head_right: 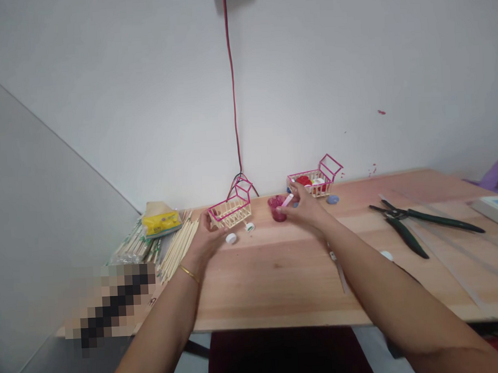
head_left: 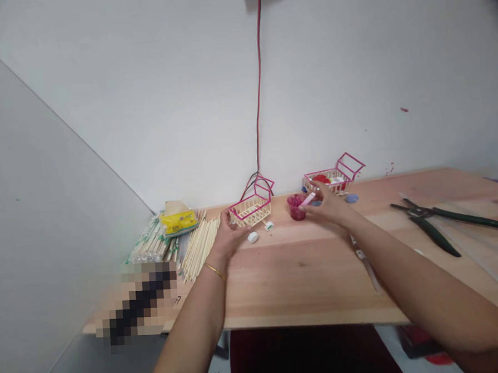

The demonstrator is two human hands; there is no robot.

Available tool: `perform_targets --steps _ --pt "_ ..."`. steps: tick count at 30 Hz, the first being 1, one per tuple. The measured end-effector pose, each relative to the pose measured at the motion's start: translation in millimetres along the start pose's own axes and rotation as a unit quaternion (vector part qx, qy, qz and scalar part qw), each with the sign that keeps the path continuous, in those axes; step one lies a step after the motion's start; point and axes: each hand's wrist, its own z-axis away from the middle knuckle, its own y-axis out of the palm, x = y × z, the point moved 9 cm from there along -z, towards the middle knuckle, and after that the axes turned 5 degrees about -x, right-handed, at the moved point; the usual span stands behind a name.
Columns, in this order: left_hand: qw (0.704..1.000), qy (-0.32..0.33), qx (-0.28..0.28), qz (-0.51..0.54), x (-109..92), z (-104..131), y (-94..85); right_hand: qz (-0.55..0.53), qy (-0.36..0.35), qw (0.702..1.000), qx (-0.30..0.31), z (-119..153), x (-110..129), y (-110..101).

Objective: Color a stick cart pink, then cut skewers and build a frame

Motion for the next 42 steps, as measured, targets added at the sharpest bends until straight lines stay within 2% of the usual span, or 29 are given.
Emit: perform_targets --steps 7,11,16,21,26,29,32,38,42 --pt "0.997 -0.044 -0.004 -0.069 15.0 0.6 -5.1 0.001 -0.032 0.999 0.018 5.1 9.7 10.3" --pt "0.996 -0.065 -0.002 -0.055 20.8 -0.1 -6.4 -0.003 -0.033 0.999 0.022 4.1 6.3 12.8" --pt "0.995 -0.093 -0.005 -0.041 27.1 -2.3 -16.7 0.001 -0.022 1.000 0.019 2.8 4.6 13.2" --pt "0.992 -0.093 -0.024 -0.088 31.2 -4.2 -30.2 0.010 0.008 0.999 0.038 5.1 9.1 12.6" --pt "0.983 -0.078 -0.004 -0.169 26.9 -2.1 -25.4 -0.001 0.011 0.999 0.050 8.0 20.9 3.9" --pt "0.978 -0.070 0.000 -0.197 23.7 -1.7 -23.2 -0.017 0.003 0.996 0.088 11.1 26.5 3.3" --pt "0.974 -0.070 0.001 -0.217 24.9 -3.0 -24.0 -0.042 -0.013 0.986 0.163 18.9 32.8 13.0" --pt "0.978 -0.058 -0.004 -0.201 28.5 -5.5 -25.5 -0.148 -0.023 0.932 0.330 46.8 51.9 47.0" --pt "0.976 -0.056 -0.016 -0.208 28.8 -4.8 -26.5 -0.175 -0.025 0.910 0.375 57.8 59.8 57.5"
